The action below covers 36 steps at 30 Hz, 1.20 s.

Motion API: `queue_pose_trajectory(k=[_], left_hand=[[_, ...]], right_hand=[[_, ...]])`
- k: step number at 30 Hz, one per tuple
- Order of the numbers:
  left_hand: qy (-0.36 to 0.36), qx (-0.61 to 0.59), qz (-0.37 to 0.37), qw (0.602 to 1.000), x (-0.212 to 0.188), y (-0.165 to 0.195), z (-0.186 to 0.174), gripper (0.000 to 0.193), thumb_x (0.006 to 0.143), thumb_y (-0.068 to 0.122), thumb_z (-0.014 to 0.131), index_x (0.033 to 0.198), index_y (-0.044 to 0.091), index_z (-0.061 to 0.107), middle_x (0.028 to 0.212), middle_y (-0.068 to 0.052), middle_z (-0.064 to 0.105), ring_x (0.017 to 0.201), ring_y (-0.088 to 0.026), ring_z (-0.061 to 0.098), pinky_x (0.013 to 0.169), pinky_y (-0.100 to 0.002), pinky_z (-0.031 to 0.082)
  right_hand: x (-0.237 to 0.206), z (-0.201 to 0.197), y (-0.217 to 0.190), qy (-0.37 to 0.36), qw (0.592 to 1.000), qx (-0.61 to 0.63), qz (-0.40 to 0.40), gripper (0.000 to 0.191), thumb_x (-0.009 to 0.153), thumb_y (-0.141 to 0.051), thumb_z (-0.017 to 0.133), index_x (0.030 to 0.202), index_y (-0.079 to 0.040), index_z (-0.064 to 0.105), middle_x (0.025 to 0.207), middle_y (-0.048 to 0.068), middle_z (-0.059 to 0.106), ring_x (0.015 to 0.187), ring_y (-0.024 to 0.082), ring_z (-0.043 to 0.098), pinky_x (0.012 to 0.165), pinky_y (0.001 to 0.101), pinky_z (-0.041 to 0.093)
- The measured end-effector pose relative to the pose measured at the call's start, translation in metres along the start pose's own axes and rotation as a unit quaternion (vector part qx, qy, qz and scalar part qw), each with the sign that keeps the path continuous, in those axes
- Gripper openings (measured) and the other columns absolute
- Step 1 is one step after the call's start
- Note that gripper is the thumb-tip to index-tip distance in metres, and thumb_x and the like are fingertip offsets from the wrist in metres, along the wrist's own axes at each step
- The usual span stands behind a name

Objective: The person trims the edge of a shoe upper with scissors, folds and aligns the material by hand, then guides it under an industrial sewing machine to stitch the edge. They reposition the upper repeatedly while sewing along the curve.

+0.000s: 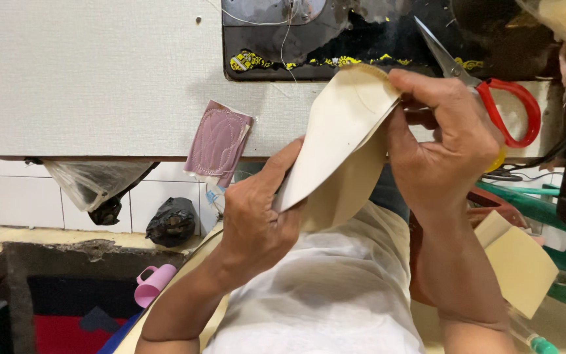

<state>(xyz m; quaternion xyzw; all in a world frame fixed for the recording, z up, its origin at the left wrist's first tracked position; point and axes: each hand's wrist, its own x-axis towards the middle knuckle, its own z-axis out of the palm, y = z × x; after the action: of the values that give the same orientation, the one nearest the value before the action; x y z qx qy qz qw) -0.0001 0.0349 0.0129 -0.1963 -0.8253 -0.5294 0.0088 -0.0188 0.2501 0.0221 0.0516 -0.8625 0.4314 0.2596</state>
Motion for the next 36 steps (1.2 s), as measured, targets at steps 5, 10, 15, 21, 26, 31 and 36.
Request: queue_pose_trajectory(k=[5, 10, 15, 21, 26, 31, 36], left_hand=[[-0.011, 0.015, 0.016, 1.0, 0.006, 0.019, -0.015, 0.047, 0.097, 0.01, 0.071, 0.141, 0.001, 0.057, 0.124, -0.019, 0.073, 0.1, -0.029, 0.078, 0.084, -0.035, 0.062], [-0.032, 0.114, -0.004, 0.993, 0.01, 0.031, -0.037, 0.031, 0.101, 0.016, 0.069, 0.13, 0.004, 0.07, 0.1, -0.014, 0.079, 0.072, -0.02, 0.078, 0.063, -0.031, 0.059], [-0.107, 0.046, 0.003, 0.993, 0.02, 0.047, -0.061, 0.032, 0.099, 0.022, 0.069, 0.124, 0.003, 0.068, 0.094, -0.012, 0.077, 0.069, -0.017, 0.075, 0.063, -0.03, 0.059], [-0.036, -0.036, -0.02, 0.999, 0.029, 0.023, -0.037, 0.025, 0.106, 0.016, 0.063, 0.129, 0.006, 0.063, 0.118, -0.013, 0.074, 0.1, -0.023, 0.077, 0.088, -0.035, 0.063], [-0.062, -0.022, 0.105, 0.992, 0.02, -0.02, -0.015, 0.045, 0.107, 0.007, 0.065, 0.15, 0.008, 0.048, 0.145, -0.017, 0.06, 0.13, -0.03, 0.067, 0.109, -0.037, 0.058], [-0.032, 0.032, 0.147, 0.988, 0.02, -0.028, -0.015, 0.06, 0.097, 0.002, 0.075, 0.151, 0.009, 0.05, 0.144, -0.016, 0.061, 0.126, -0.031, 0.067, 0.105, -0.037, 0.058], [-0.024, 0.047, 0.186, 0.981, 0.026, -0.029, -0.016, 0.065, 0.091, 0.001, 0.079, 0.149, 0.007, 0.05, 0.139, -0.017, 0.062, 0.125, -0.033, 0.068, 0.106, -0.04, 0.059]], right_hand=[[-0.001, 0.01, 0.007, 0.042, 0.976, 0.128, 0.171, 0.023, 0.095, 0.004, 0.074, 0.116, -0.001, 0.067, 0.103, 0.003, 0.07, 0.087, 0.005, 0.067, 0.079, 0.0192, 0.056], [-0.007, 0.012, 0.015, -0.048, 0.991, 0.064, 0.108, 0.016, 0.1, 0.009, 0.073, 0.115, 0.005, 0.072, 0.105, 0.007, 0.074, 0.09, 0.009, 0.071, 0.085, 0.0217, 0.058], [-0.006, 0.016, 0.016, -0.064, 0.954, 0.198, 0.215, 0.018, 0.096, 0.005, 0.074, 0.114, 0.004, 0.072, 0.102, 0.007, 0.074, 0.088, 0.01, 0.07, 0.078, 0.0228, 0.058], [-0.008, 0.017, 0.012, -0.067, 0.86, 0.361, 0.353, 0.015, 0.091, 0.002, 0.076, 0.106, 0.003, 0.071, 0.095, 0.008, 0.075, 0.08, 0.01, 0.071, 0.071, 0.0247, 0.06], [-0.016, 0.023, 0.013, -0.086, 0.848, 0.395, 0.342, 0.016, 0.092, 0.005, 0.075, 0.108, 0.003, 0.072, 0.097, 0.007, 0.075, 0.082, 0.009, 0.07, 0.073, 0.0237, 0.058], [-0.018, 0.024, 0.007, -0.103, 0.888, 0.325, 0.309, 0.016, 0.093, 0.003, 0.076, 0.109, 0.003, 0.073, 0.098, 0.007, 0.076, 0.084, 0.008, 0.07, 0.075, 0.0222, 0.058], [-0.025, 0.023, -0.006, -0.101, 0.912, 0.29, 0.271, 0.016, 0.094, 0.0, 0.077, 0.11, 0.002, 0.074, 0.099, 0.006, 0.076, 0.087, 0.008, 0.071, 0.078, 0.022, 0.059]])
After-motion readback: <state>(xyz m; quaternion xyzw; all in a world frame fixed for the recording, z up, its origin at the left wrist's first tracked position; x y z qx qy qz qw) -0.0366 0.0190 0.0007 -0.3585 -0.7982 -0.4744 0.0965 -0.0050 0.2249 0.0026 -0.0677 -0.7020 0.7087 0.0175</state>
